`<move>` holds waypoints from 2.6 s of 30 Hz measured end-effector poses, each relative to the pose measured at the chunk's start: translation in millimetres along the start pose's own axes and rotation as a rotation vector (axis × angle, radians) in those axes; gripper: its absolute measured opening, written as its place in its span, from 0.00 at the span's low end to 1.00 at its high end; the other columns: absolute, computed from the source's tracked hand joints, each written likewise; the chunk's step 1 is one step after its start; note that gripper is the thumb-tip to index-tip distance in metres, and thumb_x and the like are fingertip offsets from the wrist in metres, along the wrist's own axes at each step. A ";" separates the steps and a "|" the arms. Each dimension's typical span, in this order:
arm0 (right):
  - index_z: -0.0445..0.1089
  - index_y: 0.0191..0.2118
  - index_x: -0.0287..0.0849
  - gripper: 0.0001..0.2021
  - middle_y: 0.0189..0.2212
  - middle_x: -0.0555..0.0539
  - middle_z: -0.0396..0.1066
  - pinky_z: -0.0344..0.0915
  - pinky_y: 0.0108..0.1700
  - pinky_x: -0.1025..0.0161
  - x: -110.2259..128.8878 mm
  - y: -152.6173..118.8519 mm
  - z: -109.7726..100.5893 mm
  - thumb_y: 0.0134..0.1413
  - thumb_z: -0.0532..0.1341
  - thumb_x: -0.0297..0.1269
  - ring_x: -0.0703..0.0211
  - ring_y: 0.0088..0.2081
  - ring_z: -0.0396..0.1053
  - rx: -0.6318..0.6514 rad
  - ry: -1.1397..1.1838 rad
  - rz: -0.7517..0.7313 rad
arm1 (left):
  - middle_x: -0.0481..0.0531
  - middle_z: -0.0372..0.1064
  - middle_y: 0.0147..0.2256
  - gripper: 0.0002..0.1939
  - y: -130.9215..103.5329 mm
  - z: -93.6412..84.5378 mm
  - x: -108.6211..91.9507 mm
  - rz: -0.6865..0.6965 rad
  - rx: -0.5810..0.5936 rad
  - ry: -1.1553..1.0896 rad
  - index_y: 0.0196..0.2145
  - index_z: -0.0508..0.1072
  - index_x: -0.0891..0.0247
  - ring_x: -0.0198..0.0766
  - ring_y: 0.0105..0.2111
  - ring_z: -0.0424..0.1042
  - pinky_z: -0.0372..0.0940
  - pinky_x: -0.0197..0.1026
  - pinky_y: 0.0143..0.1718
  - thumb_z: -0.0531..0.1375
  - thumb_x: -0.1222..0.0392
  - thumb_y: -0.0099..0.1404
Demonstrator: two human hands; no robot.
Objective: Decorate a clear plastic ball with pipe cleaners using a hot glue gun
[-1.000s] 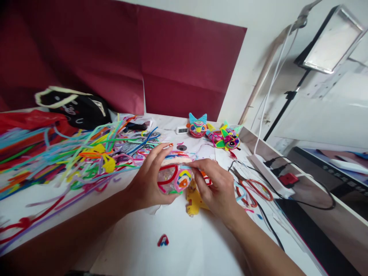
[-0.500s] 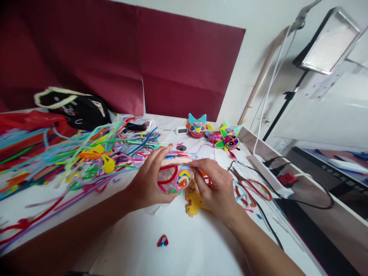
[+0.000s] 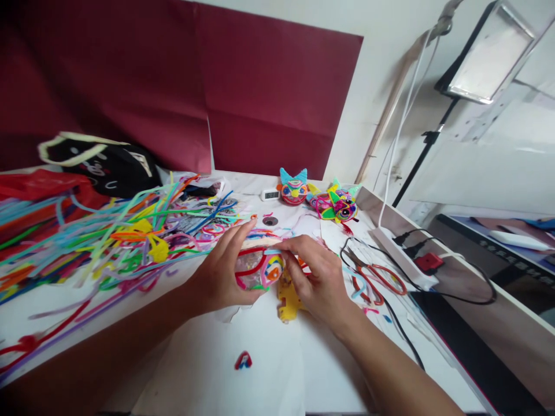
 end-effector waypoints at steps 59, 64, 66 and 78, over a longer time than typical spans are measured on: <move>0.72 0.44 0.46 0.12 0.35 0.47 0.76 0.70 0.41 0.59 1.5 3.5 -19.4 0.59 0.59 0.23 0.57 0.38 0.73 -0.119 -0.016 -0.042 | 0.66 0.56 0.62 0.62 -3.0 -1.0 8.3 -0.020 -0.116 -0.024 0.68 0.41 0.59 0.61 0.60 0.61 0.62 0.59 0.59 0.71 0.56 0.42; 0.71 0.45 0.45 0.13 0.33 0.45 0.76 0.70 0.38 0.57 10.1 3.8 -12.9 0.60 0.58 0.22 0.56 0.36 0.72 -0.075 -0.032 -0.118 | 0.67 0.57 0.60 0.57 -5.6 -1.3 -3.1 0.107 -0.136 0.064 0.67 0.45 0.62 0.60 0.60 0.61 0.63 0.58 0.59 0.70 0.56 0.46; 0.71 0.45 0.43 0.12 0.33 0.44 0.75 0.69 0.37 0.57 11.8 3.5 -11.0 0.60 0.58 0.21 0.55 0.36 0.72 -0.062 -0.034 -0.137 | 0.67 0.58 0.59 0.54 -5.7 -0.4 -5.8 0.138 -0.127 0.067 0.66 0.47 0.64 0.59 0.60 0.61 0.62 0.58 0.60 0.69 0.57 0.47; 0.71 0.46 0.40 0.11 0.34 0.41 0.75 0.69 0.37 0.57 11.6 -0.8 -2.6 0.60 0.59 0.21 0.54 0.37 0.71 -0.009 -0.064 -0.177 | 0.71 0.58 0.57 0.50 -6.3 4.2 -12.7 0.187 -0.089 0.076 0.64 0.50 0.68 0.60 0.59 0.62 0.63 0.60 0.58 0.68 0.58 0.48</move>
Point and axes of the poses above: each hand's wrist, its own y-axis towards the middle knuckle, its own z-axis out of the palm, x = y × z, the point moved 9 cm from there along y, towards the middle knuckle
